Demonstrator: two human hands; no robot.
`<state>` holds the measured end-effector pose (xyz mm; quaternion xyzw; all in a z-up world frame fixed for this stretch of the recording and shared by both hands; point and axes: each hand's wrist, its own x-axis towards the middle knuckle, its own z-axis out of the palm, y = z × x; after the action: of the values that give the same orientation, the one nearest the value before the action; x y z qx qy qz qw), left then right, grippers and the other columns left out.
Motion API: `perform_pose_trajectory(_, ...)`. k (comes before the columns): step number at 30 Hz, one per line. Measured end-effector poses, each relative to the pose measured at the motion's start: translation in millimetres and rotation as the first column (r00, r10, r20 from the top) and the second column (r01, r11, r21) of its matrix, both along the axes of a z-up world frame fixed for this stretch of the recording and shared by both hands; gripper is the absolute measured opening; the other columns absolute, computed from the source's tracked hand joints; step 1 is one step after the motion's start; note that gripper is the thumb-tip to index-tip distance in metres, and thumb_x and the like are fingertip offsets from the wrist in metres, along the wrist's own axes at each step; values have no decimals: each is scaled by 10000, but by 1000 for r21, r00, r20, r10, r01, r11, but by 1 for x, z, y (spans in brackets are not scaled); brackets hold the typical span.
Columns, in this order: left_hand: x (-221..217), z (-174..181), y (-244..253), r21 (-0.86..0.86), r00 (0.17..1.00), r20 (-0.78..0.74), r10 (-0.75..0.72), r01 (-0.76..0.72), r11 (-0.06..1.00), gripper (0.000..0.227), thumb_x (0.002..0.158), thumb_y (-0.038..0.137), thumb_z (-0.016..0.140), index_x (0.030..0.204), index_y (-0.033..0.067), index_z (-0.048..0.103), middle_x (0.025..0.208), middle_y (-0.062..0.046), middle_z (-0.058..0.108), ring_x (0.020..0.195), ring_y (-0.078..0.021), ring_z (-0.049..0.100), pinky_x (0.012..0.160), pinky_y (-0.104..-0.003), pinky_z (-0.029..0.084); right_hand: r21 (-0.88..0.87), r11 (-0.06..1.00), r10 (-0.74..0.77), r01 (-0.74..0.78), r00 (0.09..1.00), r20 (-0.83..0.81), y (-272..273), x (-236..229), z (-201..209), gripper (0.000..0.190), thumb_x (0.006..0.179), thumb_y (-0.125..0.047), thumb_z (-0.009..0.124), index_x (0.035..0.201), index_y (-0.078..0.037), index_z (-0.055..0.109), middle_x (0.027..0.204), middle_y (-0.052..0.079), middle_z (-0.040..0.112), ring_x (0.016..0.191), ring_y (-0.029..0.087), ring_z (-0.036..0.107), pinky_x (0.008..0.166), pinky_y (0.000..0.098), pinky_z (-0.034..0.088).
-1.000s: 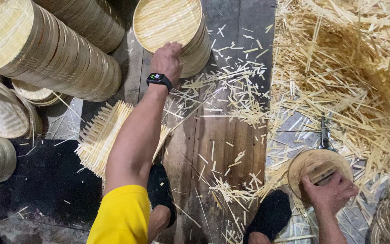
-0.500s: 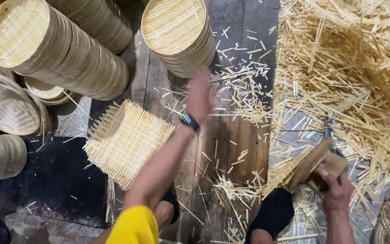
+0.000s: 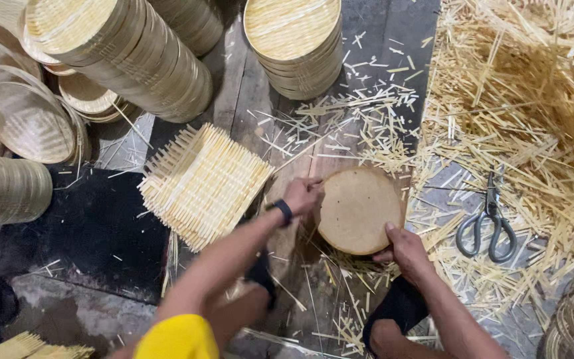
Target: The person constructs bamboo basket bottoms by placing a square of woven bamboo slats over a round wooden mold, securing a circular bamboo frame on top, and trimming the excess slats around the mold using shears.
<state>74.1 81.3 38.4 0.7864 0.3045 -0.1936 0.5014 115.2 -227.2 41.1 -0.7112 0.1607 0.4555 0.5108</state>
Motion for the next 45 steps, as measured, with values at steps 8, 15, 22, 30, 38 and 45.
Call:
perform_pose_trajectory(8, 83, 85, 198, 598, 845, 470, -255, -92, 796, 434, 945, 377, 719, 1273, 93, 706, 1251, -193, 716, 1122, -361, 683, 968, -465, 534, -637, 590, 807, -496, 372, 458, 45, 132, 175, 519, 954, -386, 574, 1405, -129, 570, 1181, 162, 700, 895, 287, 734, 822, 475, 609)
perform_pose_trajectory(15, 196, 58, 260, 467, 707, 707, 2, -468, 750, 781, 1055, 541, 678, 1517, -42, 441, 1437, -294, 574, 1257, -405, 604, 1067, -506, 413, -487, 812, 557, -321, 179, 811, 245, 272, 157, 459, 1105, -343, 616, 1407, 2, 592, 1148, 229, 667, 1023, 312, 668, 924, 465, 548)
perform_pose_trajectory(22, 215, 22, 249, 322, 708, 681, 190, -521, 790, 607, 1043, 451, 591, 1511, 73, 510, 806, -134, 752, 628, -159, 622, 694, -388, 572, -306, 936, 326, -177, 96, 941, 318, 328, 67, 299, 1097, -187, 621, 1329, -16, 698, 1054, 181, 633, 942, 292, 671, 858, 419, 554)
perform_pose_trajectory(30, 215, 12, 244, 339, 705, 665, 247, -579, 742, 426, 1044, 261, 568, 1443, 115, 593, 637, -129, 690, 517, -153, 586, 563, -367, 516, -320, 945, 322, -71, 11, 947, 327, 341, 45, 136, 1031, -84, 686, 1097, 12, 757, 944, 195, 719, 886, 286, 695, 811, 453, 541)
perform_pose_trajectory(38, 226, 10, 244, 334, 570, 801, 182, -679, 654, 381, 1046, 212, 597, 1421, 152, 626, 811, -121, 765, 588, -129, 671, 638, -355, 565, -232, 963, 206, -136, -182, 962, 333, 338, 71, 90, 932, -31, 702, 941, 38, 759, 822, 170, 728, 716, 228, 714, 641, 356, 555)
perform_pose_trajectory(45, 226, 10, 242, 368, 614, 773, 159, -638, 677, 391, 1048, 170, 601, 1439, 184, 620, 655, -92, 660, 521, -137, 560, 557, -365, 477, -182, 969, 199, -169, 87, 976, 324, 339, 72, 128, 998, -47, 682, 980, 56, 758, 794, 149, 734, 707, 171, 691, 679, 347, 540)
